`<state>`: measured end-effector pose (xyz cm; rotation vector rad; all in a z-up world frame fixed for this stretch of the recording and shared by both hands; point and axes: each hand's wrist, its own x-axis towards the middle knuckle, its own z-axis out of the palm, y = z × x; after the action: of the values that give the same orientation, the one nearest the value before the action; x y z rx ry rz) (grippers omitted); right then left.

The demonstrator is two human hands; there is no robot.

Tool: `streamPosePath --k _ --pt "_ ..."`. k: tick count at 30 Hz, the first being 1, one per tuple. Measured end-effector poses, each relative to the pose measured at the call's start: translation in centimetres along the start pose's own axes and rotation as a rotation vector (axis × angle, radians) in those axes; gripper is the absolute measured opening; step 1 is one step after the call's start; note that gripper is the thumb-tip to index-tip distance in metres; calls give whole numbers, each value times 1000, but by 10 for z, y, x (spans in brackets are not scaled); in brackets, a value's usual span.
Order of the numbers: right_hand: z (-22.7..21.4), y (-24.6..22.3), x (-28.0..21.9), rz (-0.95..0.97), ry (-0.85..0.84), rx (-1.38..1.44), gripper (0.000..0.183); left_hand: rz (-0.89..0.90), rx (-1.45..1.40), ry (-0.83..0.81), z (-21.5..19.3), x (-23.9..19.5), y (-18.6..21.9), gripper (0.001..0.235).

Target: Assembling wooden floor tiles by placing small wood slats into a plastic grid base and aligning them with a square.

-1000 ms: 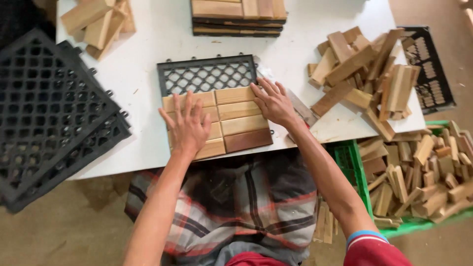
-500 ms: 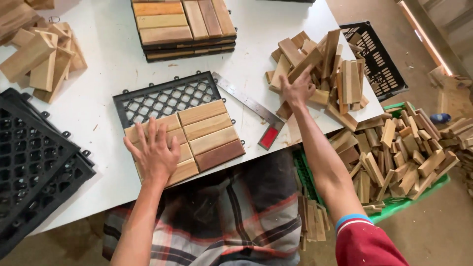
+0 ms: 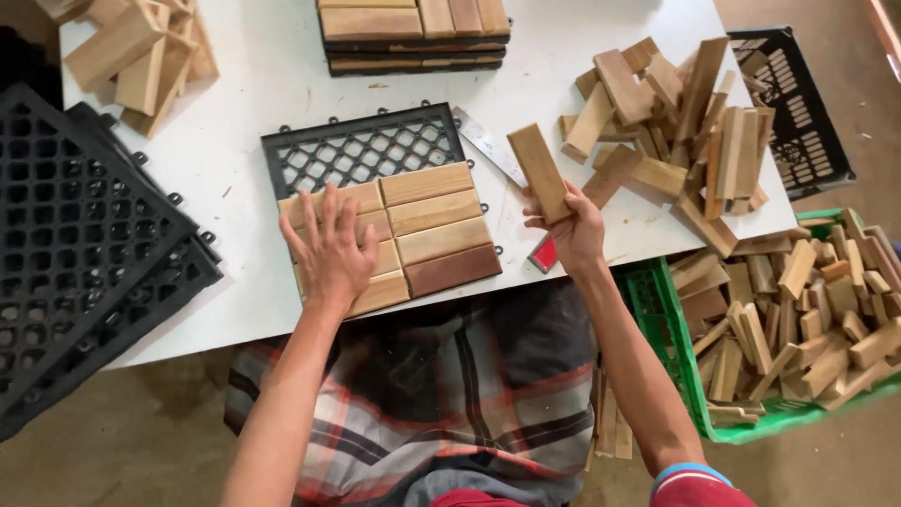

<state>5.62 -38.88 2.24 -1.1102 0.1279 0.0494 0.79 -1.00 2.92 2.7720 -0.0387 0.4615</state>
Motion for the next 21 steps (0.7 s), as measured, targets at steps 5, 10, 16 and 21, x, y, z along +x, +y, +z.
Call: streamPosePath --k 5,10,16,21 --pt "35 6 -17 81 -141 -77 54 -6 -5 9 6 -3 -4 43" --pt "69 10 -28 180 -248 -32 52 -7 11 29 7 -6 -3 45" --pt "108 10 -38 174 -298 -182 43 -32 -11 -13 13 0 -2 46" --pt "121 13 -23 95 -192 -892 21 -53 -15 -102 -4 -1 1 46"
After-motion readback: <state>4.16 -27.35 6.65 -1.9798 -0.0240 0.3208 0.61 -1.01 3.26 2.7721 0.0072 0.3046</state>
